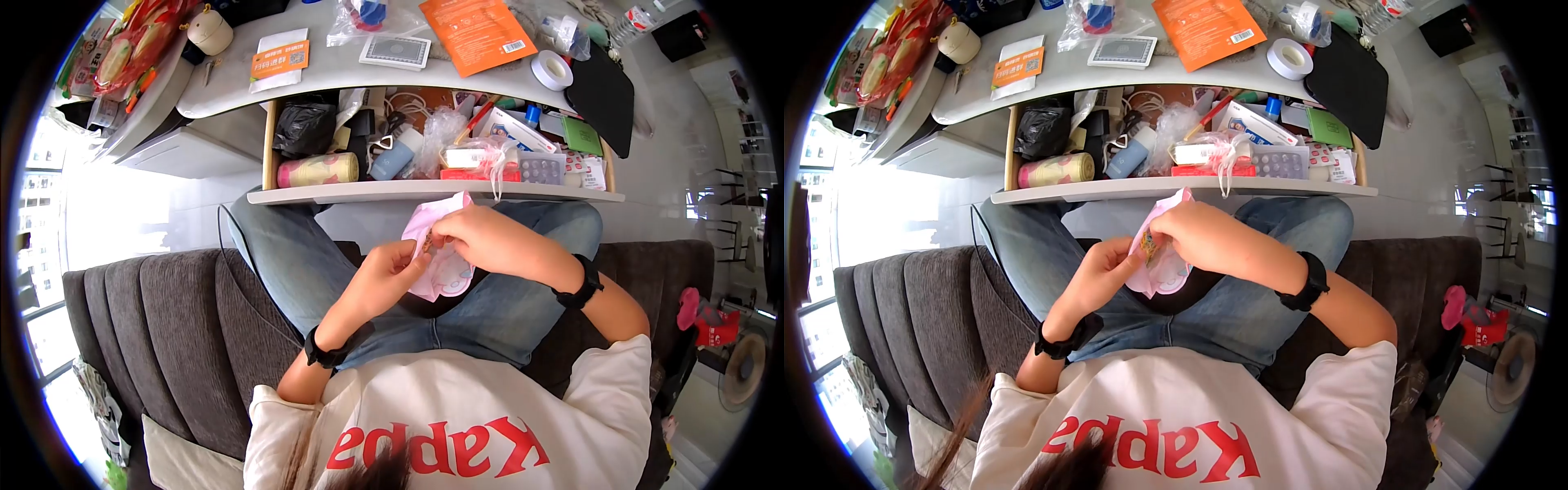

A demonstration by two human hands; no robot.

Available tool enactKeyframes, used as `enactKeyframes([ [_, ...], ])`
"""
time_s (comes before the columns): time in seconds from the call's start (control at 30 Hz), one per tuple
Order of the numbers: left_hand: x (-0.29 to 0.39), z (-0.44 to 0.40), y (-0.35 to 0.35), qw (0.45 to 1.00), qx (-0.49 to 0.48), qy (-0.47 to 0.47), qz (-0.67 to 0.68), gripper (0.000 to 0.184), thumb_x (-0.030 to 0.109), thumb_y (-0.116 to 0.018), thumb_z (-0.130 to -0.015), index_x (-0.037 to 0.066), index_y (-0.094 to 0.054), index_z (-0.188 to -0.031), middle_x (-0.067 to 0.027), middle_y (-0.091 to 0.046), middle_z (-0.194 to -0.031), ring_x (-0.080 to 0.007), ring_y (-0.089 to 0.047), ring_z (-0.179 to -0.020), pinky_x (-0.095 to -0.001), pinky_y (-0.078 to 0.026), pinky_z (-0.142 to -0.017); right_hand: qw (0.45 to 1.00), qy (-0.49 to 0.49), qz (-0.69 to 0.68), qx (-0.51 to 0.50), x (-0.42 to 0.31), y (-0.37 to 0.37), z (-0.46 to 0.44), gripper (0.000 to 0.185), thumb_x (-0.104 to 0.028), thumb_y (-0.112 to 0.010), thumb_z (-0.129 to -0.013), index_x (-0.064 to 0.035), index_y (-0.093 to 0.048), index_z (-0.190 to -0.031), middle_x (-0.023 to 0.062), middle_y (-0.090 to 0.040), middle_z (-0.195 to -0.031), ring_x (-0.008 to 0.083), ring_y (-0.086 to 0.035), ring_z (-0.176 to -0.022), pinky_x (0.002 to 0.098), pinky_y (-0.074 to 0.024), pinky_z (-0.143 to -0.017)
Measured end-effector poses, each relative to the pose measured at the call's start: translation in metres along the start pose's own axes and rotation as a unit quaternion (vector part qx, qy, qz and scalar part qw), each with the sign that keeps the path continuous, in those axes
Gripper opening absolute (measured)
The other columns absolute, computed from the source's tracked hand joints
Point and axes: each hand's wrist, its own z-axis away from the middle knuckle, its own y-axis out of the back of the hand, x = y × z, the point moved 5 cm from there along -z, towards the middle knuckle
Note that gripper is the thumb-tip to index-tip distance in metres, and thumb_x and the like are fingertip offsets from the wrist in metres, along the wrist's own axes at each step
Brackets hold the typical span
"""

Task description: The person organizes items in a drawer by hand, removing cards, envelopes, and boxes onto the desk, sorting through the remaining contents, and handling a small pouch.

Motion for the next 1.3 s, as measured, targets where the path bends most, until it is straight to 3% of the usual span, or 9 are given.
enactKeyframes([
  [0.33, -0.021, -0.021, 0.014, 0.997, -0.036, 0.037, 0.061, 0.024, 0.017, -0.053, -0.093, -0.005, -0.059, -0.092, 0.0024, -0.053, -0.073, -0.0042, -0.043, -0.068, -0.0231, -0.040, -0.058, 1.000, -0.003, -0.030, 0.000, -0.001, 0.029, -0.018, 0.014, -0.005, -0.055, -0.084, 0.0014, -0.060, -0.094, 0.0157, -0.064, -0.090, 0.0305, -0.062, -0.082, 0.0369, -0.0478, -0.074],
  [0.47, -0.030, -0.030, 0.014, 0.992, -0.073, 0.033, 0.095, 0.021, 0.014, -0.052, -0.092, -0.006, -0.058, -0.094, 0.0012, -0.055, -0.075, -0.0050, -0.046, -0.069, -0.0239, -0.042, -0.062, 0.986, 0.024, 0.032, 0.164, 0.025, 0.077, -0.058, 0.011, -0.006, -0.054, -0.086, 0.0012, -0.059, -0.093, 0.0139, -0.063, -0.091, 0.0296, -0.060, -0.083, 0.0359, -0.0471, -0.077],
  [0.53, -0.036, -0.033, 0.015, 0.991, -0.111, 0.037, 0.064, 0.020, 0.012, -0.051, -0.094, -0.006, -0.058, -0.099, 0.0043, -0.053, -0.080, -0.0033, -0.046, -0.071, -0.0211, -0.042, -0.063, 0.927, 0.109, 0.241, 0.266, 0.062, 0.090, -0.082, 0.015, -0.010, -0.051, -0.089, 0.0014, -0.057, -0.096, 0.0164, -0.062, -0.094, 0.0339, -0.059, -0.088, 0.0393, -0.0460, -0.081],
  [0.6, -0.024, -0.034, 0.019, 0.991, -0.116, 0.033, 0.066, 0.018, 0.011, -0.052, -0.093, -0.007, -0.056, -0.094, 0.0036, -0.051, -0.077, -0.0036, -0.044, -0.070, -0.0222, -0.041, -0.062, 0.934, 0.034, 0.217, 0.281, 0.107, 0.090, -0.099, 0.018, -0.013, -0.048, -0.090, 0.0012, -0.057, -0.098, 0.0181, -0.062, -0.094, 0.0365, -0.057, -0.089, 0.0411, -0.0451, -0.082],
  [0.73, -0.025, -0.035, 0.022, 0.990, -0.118, 0.001, 0.073, 0.018, 0.011, -0.052, -0.092, -0.006, -0.054, -0.086, -0.0003, -0.049, -0.070, -0.0057, -0.042, -0.067, -0.0240, -0.041, -0.060, 0.940, -0.138, 0.189, 0.246, 0.156, 0.105, -0.115, 0.021, -0.016, -0.046, -0.091, 0.0006, -0.057, -0.099, 0.0205, -0.060, -0.095, 0.0386, -0.056, -0.091, 0.0412, -0.0441, -0.083],
  [0.87, -0.027, -0.041, 0.024, 0.989, -0.132, -0.026, 0.068, 0.018, 0.011, -0.053, -0.091, -0.005, -0.052, -0.082, -0.0046, -0.046, -0.064, -0.0085, -0.040, -0.062, -0.0265, -0.041, -0.059, 0.924, -0.081, 0.313, 0.204, 0.186, 0.117, -0.119, 0.021, -0.016, -0.052, -0.089, 0.0009, -0.057, -0.098, 0.0199, -0.061, -0.090, 0.0346, -0.059, -0.082, 0.0399, -0.0457, -0.076],
  [1.03, -0.034, -0.042, 0.022, 0.986, -0.150, -0.016, 0.067, 0.018, 0.010, -0.053, -0.090, -0.004, -0.053, -0.080, -0.0057, -0.046, -0.062, -0.0097, -0.040, -0.061, -0.0275, -0.042, -0.059, 0.935, -0.214, 0.257, 0.121, 0.186, 0.130, -0.121, 0.030, -0.023, -0.061, -0.084, 0.0029, -0.057, -0.098, 0.0172, -0.062, -0.087, 0.0293, -0.059, -0.076, 0.0358, -0.0466, -0.070],
  [1.23, -0.028, -0.041, 0.027, 0.988, -0.136, -0.027, 0.071, 0.016, 0.010, -0.053, -0.090, -0.005, -0.055, -0.083, -0.0058, -0.049, -0.065, -0.0094, -0.043, -0.062, -0.0275, -0.043, -0.062, 0.967, -0.235, 0.044, 0.084, 0.209, 0.123, -0.116, 0.026, -0.015, -0.057, -0.084, 0.0024, -0.057, -0.104, 0.0151, -0.062, -0.087, 0.0236, -0.059, -0.078, 0.0318, -0.0465, -0.074],
  [1.3, -0.030, -0.041, 0.027, 0.987, -0.139, -0.010, 0.083, 0.016, 0.010, -0.053, -0.090, -0.005, -0.055, -0.085, -0.0057, -0.050, -0.066, -0.0092, -0.044, -0.063, -0.0274, -0.044, -0.063, 0.966, -0.158, 0.100, 0.177, 0.209, 0.125, -0.106, 0.023, -0.016, -0.057, -0.084, 0.0027, -0.059, -0.097, 0.0125, -0.063, -0.081, 0.0228, -0.060, -0.074, 0.0317, -0.0467, -0.071],
])
